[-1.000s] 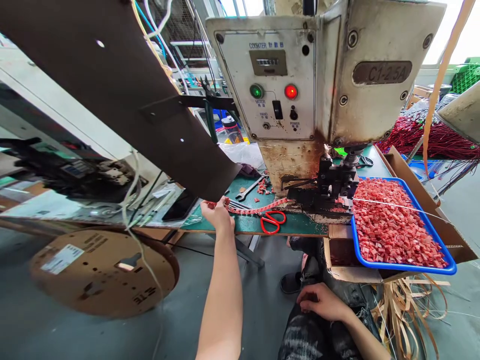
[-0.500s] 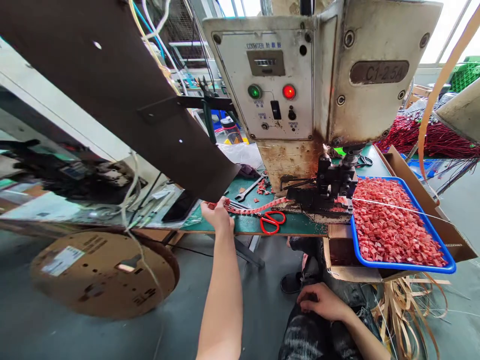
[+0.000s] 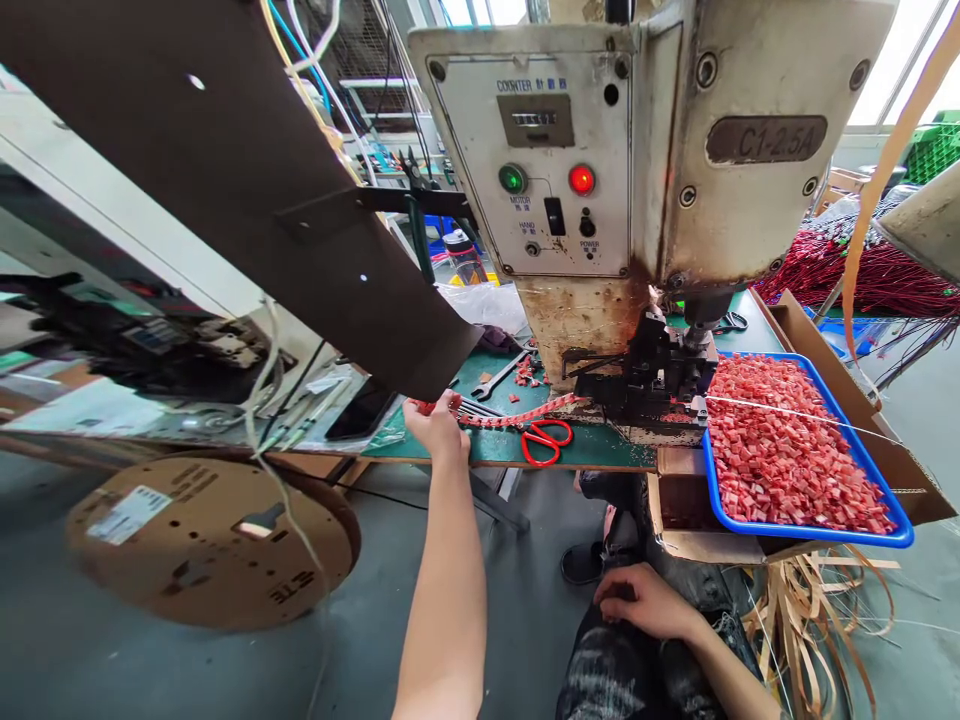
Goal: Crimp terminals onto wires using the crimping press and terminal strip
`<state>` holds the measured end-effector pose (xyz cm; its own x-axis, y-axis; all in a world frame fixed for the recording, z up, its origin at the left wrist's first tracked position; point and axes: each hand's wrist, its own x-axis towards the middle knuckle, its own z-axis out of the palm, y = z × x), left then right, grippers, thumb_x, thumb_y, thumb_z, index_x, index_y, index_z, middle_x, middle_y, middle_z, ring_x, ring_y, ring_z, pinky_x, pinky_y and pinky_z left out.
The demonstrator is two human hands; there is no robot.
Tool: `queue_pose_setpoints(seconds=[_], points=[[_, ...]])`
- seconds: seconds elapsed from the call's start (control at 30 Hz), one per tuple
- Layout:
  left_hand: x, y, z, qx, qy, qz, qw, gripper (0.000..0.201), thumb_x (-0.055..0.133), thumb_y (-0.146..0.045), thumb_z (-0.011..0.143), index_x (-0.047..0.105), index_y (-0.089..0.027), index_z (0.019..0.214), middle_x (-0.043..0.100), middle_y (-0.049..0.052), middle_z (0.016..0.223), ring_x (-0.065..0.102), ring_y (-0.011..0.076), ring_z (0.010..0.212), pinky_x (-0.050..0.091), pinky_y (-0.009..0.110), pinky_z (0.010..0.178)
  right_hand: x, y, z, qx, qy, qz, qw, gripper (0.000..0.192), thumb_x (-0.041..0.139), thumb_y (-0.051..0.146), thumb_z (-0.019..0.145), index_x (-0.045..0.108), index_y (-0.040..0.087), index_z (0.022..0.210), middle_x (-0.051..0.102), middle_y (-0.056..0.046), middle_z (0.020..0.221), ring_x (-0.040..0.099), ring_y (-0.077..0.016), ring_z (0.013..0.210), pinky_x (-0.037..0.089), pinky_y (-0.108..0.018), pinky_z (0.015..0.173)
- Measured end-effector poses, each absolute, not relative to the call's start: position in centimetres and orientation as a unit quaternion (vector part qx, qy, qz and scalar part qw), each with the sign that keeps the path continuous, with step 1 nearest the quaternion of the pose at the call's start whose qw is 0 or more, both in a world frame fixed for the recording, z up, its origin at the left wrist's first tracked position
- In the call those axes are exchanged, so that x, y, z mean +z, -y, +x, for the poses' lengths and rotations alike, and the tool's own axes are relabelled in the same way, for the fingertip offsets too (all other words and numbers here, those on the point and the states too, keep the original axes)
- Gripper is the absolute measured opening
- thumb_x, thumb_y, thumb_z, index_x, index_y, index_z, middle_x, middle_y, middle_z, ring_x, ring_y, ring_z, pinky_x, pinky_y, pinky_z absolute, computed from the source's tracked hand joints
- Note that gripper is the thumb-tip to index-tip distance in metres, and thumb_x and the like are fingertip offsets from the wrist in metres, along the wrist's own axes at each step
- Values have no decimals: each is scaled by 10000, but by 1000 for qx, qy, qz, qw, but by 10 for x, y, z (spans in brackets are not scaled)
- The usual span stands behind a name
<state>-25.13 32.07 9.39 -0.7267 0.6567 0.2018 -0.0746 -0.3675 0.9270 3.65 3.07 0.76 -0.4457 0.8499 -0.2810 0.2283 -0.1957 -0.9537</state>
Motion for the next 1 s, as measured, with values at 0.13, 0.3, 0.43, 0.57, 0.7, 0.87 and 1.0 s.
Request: queue_pose_setpoints(seconds=[0.13,0.3,0.43,0.57,0.7,0.87,1.0], points=[[93,-321,-252,772,-515,292,233,306,660,-172,668,434,-230,866,560,-48,792,575,109,651,541,272,685,7,-31,36,619,583,-463,250,208,626,189,820,785,183,954,765,-22,792,690,-177,751,502,-258,714],[95,-320,-251,771,-513,301,231,312,665,-193,652,439,-229,864,540,-45,789,571,112,663,534,274,677,7,-31,36,624,581,-461,246,203,620,178,822,778,180,949,757,-19,778,690,-173,735,507,-256,717],[95,-319,-251,772,-512,297,232,318,658,-187,633,429,-230,849,532,-40,795,563,112,660,536,285,695,7,-31,36,621,582,-465,246,196,628,192,822,779,180,946,758,-25,786,689,-181,745,508,-266,722],[94,-320,-251,765,-520,304,227,318,653,-195,646,422,-236,860,535,-37,811,567,120,662,537,296,696,9,-30,37,616,584,-465,249,205,625,205,825,784,193,952,771,-26,828,700,-196,809,521,-285,778],[93,-321,-252,765,-525,297,228,319,660,-204,662,431,-231,883,543,-39,807,577,126,674,539,305,711,10,-31,37,616,588,-463,247,222,618,202,823,790,196,963,775,-25,827,703,-195,803,526,-285,777],[93,-322,-253,767,-516,304,231,315,676,-205,683,430,-230,878,535,-45,795,572,115,672,534,284,707,8,-31,36,609,589,-470,246,223,624,196,819,794,188,963,769,-27,800,677,-180,764,498,-256,705],[93,-320,-253,772,-510,295,238,311,669,-161,671,440,-225,871,558,-42,800,574,112,675,537,274,716,8,-31,36,608,588,-472,247,207,633,194,820,791,177,953,763,-29,789,663,-173,747,477,-251,696]])
